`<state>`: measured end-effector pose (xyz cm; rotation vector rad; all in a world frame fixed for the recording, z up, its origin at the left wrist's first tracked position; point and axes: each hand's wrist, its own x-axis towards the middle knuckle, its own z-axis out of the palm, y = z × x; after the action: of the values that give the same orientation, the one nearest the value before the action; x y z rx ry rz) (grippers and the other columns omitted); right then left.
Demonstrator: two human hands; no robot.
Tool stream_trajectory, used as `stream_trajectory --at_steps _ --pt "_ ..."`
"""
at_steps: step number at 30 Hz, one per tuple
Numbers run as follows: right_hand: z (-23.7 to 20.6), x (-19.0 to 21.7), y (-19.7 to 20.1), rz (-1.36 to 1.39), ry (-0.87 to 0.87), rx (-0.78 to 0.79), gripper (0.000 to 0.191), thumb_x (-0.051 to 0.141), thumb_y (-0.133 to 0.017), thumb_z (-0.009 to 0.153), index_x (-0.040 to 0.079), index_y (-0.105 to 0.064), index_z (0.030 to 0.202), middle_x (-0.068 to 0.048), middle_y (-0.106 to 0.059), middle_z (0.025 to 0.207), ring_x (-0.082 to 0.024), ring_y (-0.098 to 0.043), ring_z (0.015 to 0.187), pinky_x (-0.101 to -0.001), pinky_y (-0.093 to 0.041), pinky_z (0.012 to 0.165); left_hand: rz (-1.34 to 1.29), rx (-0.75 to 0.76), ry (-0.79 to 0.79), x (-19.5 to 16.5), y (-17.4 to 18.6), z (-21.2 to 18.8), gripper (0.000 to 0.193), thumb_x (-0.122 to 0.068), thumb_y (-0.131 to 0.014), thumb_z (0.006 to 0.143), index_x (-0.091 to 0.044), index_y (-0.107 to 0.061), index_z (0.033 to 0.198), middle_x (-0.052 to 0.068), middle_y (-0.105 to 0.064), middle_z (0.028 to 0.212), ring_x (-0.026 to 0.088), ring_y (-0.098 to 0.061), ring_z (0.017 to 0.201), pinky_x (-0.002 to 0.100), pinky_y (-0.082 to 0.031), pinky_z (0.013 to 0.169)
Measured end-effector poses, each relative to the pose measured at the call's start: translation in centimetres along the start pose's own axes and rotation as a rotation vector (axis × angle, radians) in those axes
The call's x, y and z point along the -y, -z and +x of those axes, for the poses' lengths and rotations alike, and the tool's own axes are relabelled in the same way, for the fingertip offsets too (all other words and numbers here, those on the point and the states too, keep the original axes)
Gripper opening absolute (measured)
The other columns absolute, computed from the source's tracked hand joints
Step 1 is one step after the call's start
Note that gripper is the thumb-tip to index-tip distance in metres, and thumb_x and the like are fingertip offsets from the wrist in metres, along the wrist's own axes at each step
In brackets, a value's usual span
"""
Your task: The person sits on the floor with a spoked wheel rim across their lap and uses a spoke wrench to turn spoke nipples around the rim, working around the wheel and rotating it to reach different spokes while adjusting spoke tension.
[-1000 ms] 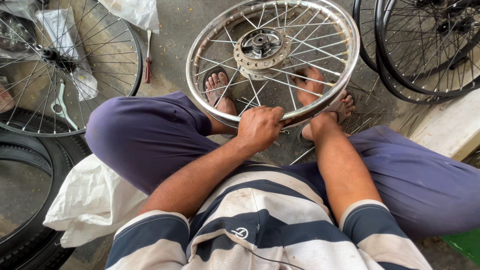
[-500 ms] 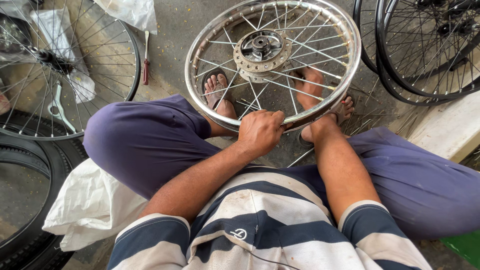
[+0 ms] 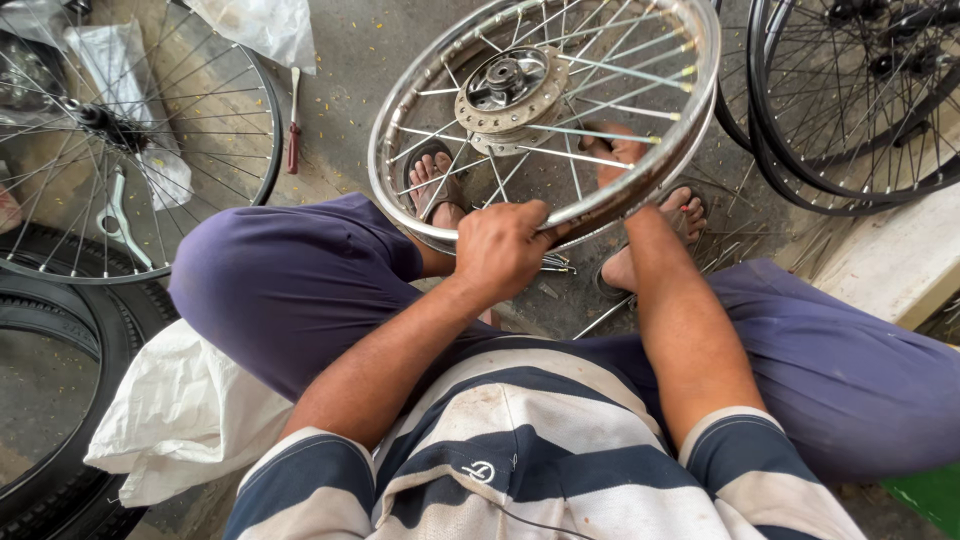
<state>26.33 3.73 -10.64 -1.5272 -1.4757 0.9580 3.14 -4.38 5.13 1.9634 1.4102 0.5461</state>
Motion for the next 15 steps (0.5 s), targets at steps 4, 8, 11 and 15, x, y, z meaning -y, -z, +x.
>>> stream_trajectory --at_steps 4,8,11,15 --pt "2.2 1.8 -0.1 -0.070 0.177 0.034 0.028 0.011 -0.085 0.095 0.000 -0.070 0.115 -0.014 -0.074 0.104 -0.022 -0.073 0.093 -0.0330 -0.059 0.081 -0.070 -0.103 0.000 0.4 2.2 0.2 0.035 -0.041 -0.071 0.093 -0.009 -0.066 0.078 0.012 -0.066 0.066 0.035 -0.065 0.063 0.051 -0.046 0.058" --pt "3.5 2.9 -0.7 -0.076 0.177 0.024 0.017 0.004 -0.076 0.097 0.001 -0.069 0.112 -0.014 -0.071 0.104 -0.018 -0.074 0.091 -0.0316 -0.061 0.079 -0.104 -0.143 0.042 0.5 2.8 0.2 0.037 -0.040 -0.072 0.093 -0.008 -0.065 0.077 0.012 -0.066 0.066 0.036 -0.065 0.063 0.051 -0.046 0.060" --pt "4.0 3.4 -0.7 -0.155 0.151 0.061 0.013 0.001 -0.071 0.099 0.002 -0.069 0.112 -0.014 -0.069 0.105 -0.018 -0.074 0.091 -0.0318 -0.062 0.079 -0.150 -0.164 0.055 0.5 2.7 0.1 0.033 -0.040 -0.071 0.093 -0.009 -0.067 0.081 0.012 -0.066 0.066 0.035 -0.066 0.063 0.051 -0.046 0.059" --pt "4.5 4.0 0.9 -0.391 0.141 0.162 0.012 0.001 -0.072 0.099 0.003 -0.073 0.110 -0.015 -0.070 0.103 -0.024 -0.072 0.090 -0.0382 -0.060 0.080 -0.147 -0.176 0.040 0.6 2.5 0.1 0.033 -0.041 -0.071 0.092 -0.009 -0.068 0.082 0.013 -0.065 0.066 0.036 -0.066 0.064 0.051 -0.046 0.058"
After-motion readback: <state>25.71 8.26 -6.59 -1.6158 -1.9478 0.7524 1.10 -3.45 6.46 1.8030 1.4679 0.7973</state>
